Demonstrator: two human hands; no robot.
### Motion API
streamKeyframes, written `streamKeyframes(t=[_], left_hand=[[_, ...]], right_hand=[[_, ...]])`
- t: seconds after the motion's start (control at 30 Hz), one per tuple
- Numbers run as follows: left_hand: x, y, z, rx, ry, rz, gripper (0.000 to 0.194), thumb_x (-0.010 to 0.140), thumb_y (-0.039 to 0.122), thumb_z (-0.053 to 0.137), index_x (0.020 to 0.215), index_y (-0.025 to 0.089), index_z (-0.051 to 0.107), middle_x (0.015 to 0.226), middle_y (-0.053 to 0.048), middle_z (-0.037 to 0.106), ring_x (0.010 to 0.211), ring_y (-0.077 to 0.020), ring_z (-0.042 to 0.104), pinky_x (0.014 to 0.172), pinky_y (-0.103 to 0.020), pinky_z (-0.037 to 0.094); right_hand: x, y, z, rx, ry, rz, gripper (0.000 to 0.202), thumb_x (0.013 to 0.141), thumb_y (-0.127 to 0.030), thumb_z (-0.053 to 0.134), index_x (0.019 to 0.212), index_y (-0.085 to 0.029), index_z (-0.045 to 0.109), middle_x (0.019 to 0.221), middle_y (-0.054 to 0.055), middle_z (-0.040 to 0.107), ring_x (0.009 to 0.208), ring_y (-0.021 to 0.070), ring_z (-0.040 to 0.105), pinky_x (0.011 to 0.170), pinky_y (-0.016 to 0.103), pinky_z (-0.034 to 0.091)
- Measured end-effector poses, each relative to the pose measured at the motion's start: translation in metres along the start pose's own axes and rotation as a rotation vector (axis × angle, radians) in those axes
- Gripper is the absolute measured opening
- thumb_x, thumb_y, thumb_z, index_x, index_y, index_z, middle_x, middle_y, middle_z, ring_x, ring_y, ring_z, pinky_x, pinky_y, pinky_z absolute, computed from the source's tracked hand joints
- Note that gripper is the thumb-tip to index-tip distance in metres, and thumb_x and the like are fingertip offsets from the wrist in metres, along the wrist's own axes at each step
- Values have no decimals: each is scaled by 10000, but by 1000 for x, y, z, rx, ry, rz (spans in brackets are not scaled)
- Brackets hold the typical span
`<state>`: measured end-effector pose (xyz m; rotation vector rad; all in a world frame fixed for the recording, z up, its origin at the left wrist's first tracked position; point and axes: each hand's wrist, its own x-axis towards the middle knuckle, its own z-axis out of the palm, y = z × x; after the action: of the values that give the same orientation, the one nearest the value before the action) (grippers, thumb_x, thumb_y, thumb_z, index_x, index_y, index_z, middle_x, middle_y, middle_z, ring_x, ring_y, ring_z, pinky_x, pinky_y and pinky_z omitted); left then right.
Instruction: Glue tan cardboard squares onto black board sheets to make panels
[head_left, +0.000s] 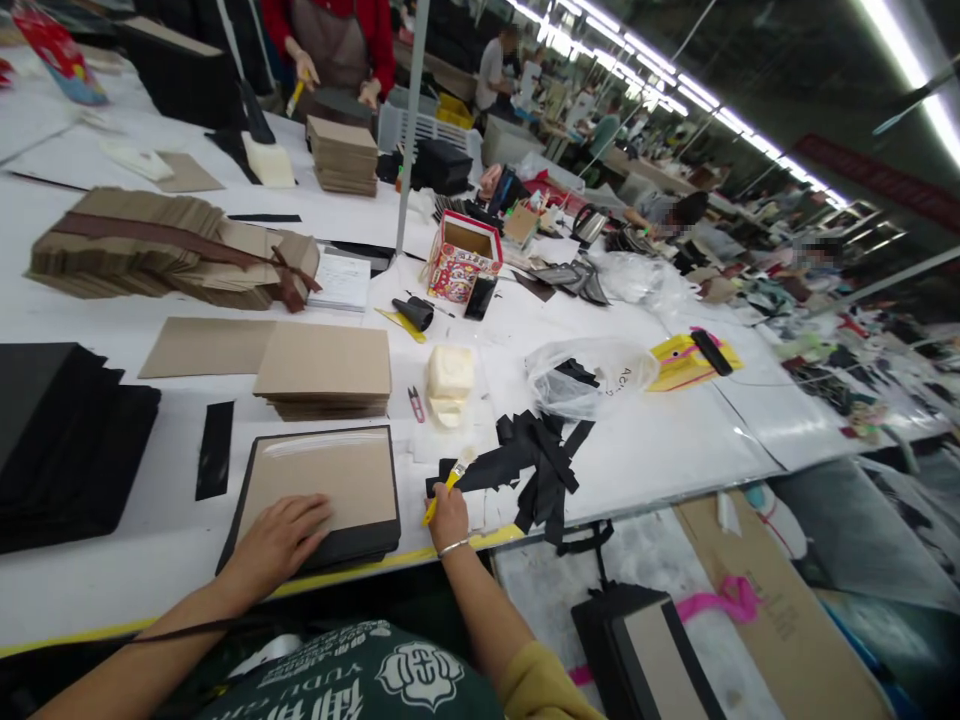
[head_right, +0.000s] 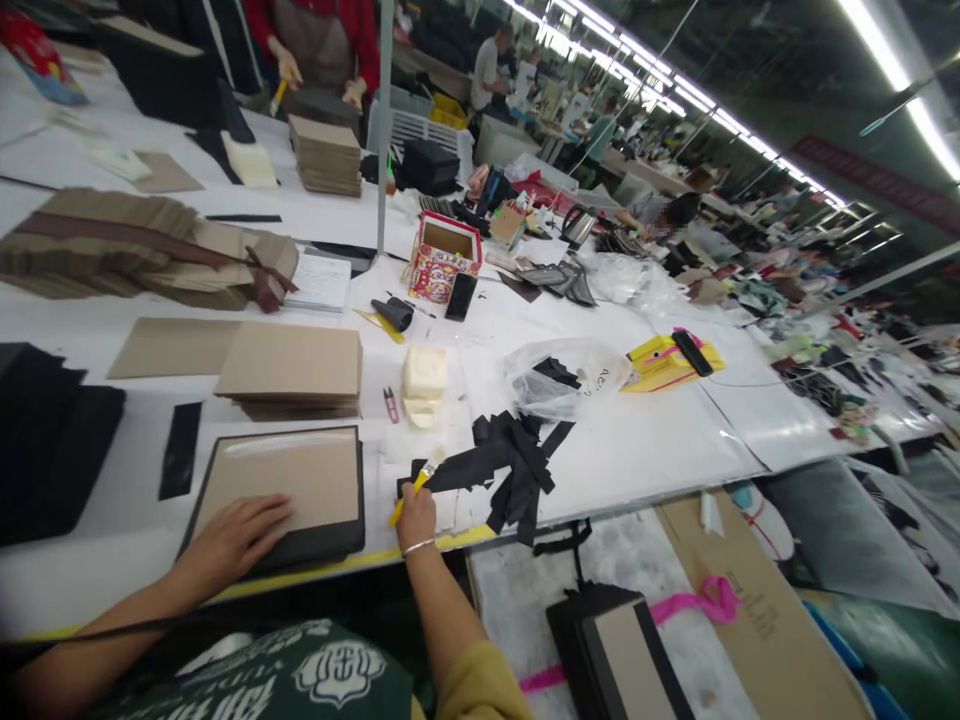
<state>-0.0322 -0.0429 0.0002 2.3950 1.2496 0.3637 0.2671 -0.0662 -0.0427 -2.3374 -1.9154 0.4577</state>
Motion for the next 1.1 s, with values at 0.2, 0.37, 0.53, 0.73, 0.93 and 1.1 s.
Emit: streamKeyframes(t=[0.2,0.37,0.53,0.73,0.93,1.1], left_hand=[[-4,0,1,-14,0,-14,361,809,427,451,1077,235,599,1185,-60,563,1072,-221,501,939,-381,384],[13,20,-15,-166,87,-62,496,789,428,478,1230,202,458,1271,-92,482,1169,-228,430,997,-399,337],[52,75,-37,-804,-27,-149,757,665,372,646,1319,184,314,1283,-118,460,1143,-231,443,956,-366,360],[47,73,-40,-1264,-499,-305,284,608,358,669,777,131,648,674,2,625,660,-145,563,652,-255,438],[19,12,-46,-1361,-200,-754,374,579,430,680,824,156,611,616,27,575,534,-94,510,562,-230,420],[30,-29,-54,-1149,132,-903,379,608,496,623,747,153,544,576,30,522,484,-83,465,432,-189,328]], right_hand=[[3,10,-11,119,32,23,230,799,-104,399,980,-175,521,814,40,574,795,160,539,726,252,392],[-7,-20,-73,657,116,-33,228,755,-242,507,964,-186,436,800,5,565,709,127,560,686,238,434],[-13,-73,-118,1000,-3,-194,331,703,-243,578,977,-206,398,760,-24,516,603,95,506,564,212,434],[3,-87,-133,786,204,-314,238,753,-263,573,935,-199,434,772,-7,489,679,120,503,655,259,435],[32,-86,-102,661,344,-312,171,802,-305,514,905,-193,436,764,6,508,671,128,528,651,259,441],[53,-101,-63,540,364,-311,175,810,-337,488,888,-189,437,716,-9,514,597,118,534,577,233,431]])
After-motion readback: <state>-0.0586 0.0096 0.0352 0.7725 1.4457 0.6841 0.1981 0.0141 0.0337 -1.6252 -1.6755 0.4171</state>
